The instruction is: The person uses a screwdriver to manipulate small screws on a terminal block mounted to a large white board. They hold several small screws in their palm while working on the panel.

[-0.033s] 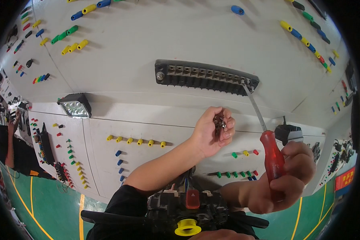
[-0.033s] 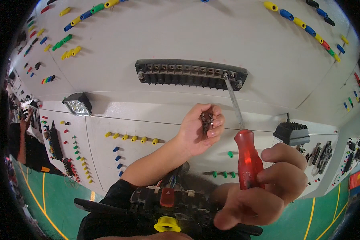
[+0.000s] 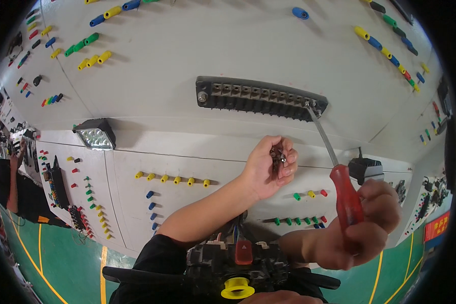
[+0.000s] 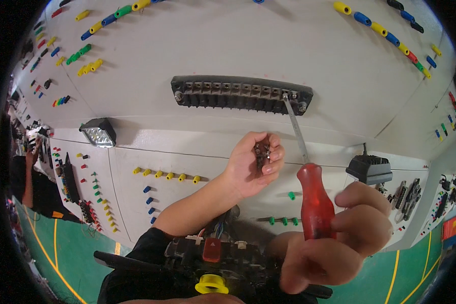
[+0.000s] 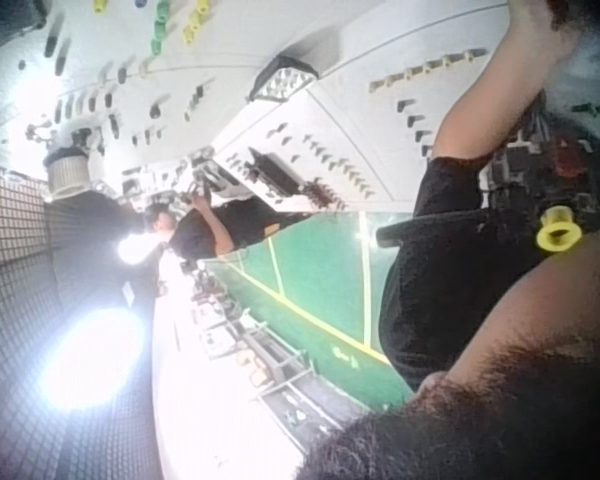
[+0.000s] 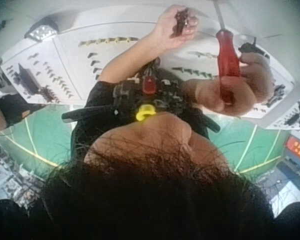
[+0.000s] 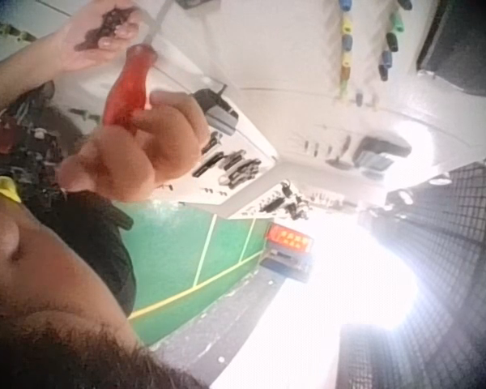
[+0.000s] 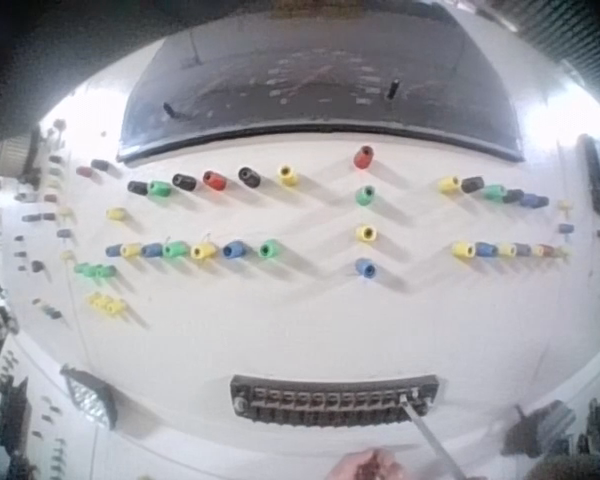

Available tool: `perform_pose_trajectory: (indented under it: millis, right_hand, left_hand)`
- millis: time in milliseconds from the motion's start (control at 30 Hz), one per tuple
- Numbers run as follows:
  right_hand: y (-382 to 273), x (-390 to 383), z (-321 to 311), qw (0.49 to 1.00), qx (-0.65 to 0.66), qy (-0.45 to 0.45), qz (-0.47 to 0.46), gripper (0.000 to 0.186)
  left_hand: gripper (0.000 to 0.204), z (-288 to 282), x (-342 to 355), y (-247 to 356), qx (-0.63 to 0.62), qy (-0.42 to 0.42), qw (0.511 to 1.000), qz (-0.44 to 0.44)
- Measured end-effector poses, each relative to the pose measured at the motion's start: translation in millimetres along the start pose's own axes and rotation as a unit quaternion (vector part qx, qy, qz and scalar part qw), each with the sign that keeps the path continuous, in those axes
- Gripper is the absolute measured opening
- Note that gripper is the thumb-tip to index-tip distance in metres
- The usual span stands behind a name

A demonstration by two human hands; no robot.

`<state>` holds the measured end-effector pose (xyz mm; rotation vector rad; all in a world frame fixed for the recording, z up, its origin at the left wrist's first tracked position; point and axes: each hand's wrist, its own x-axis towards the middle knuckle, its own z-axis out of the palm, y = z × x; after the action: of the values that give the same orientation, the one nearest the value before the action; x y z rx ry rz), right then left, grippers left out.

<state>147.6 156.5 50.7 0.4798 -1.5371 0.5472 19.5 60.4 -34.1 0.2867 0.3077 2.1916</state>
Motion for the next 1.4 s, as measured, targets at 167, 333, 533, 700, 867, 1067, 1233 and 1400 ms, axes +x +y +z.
perform_pose_trajectory:
  millis: [167, 333, 533, 700, 867, 1067, 1233, 1400]
  right_hand:
    - [-1.3, -9.9, 13.1, 0.983, 0.018, 0.155, 0.096, 0.042]
    - [6.6, -8.8, 3.9, 0.985, 0.061, 0.147, 0.066, 0.043]
    - [19.5, -4.1, -20.5, 0.999, 0.007, 0.043, -0.011, 0.038]
    - [13.9, 1.3, -11.9, 0.998, 0.047, -0.033, -0.041, 0.036]
    - [13.5, -0.7, 2.0, 0.995, 0.094, 0.011, 0.020, 0.051]
    - [19.6, -1.4, 3.9, 0.995, 0.086, 0.048, -0.002, 0.046]
    - [19.8, -0.4, 2.3, 0.997, 0.064, 0.042, -0.008, 0.040]
    - [22.7, -2.4, 2.7, 0.996, 0.069, 0.048, -0.011, 0.040]
  left_hand:
    - [0.027, 8.8, -2.2, 0.1, 0.024, 0.023, 0.999, -0.019]
    - [0.028, 40.1, 8.4, 4.9, 0.029, -0.012, 0.998, -0.052]
    - [0.030, 65.8, 16.8, -1.6, -0.006, -0.008, 0.999, -0.043]
    - [0.023, 64.6, 15.8, -7.5, -0.024, -0.038, 0.999, -0.004]
    - [0.026, 64.3, 7.7, -3.2, -0.014, -0.018, 1.000, -0.015]
    - [0.030, 68.5, 3.6, -0.2, -0.004, -0.018, 1.000, -0.010]
    - [0.030, 67.2, 4.3, 0.3, -0.003, -0.053, 0.999, -0.007]
    - [0.030, 65.9, 4.5, 2.7, 0.004, -0.056, 0.998, -0.004]
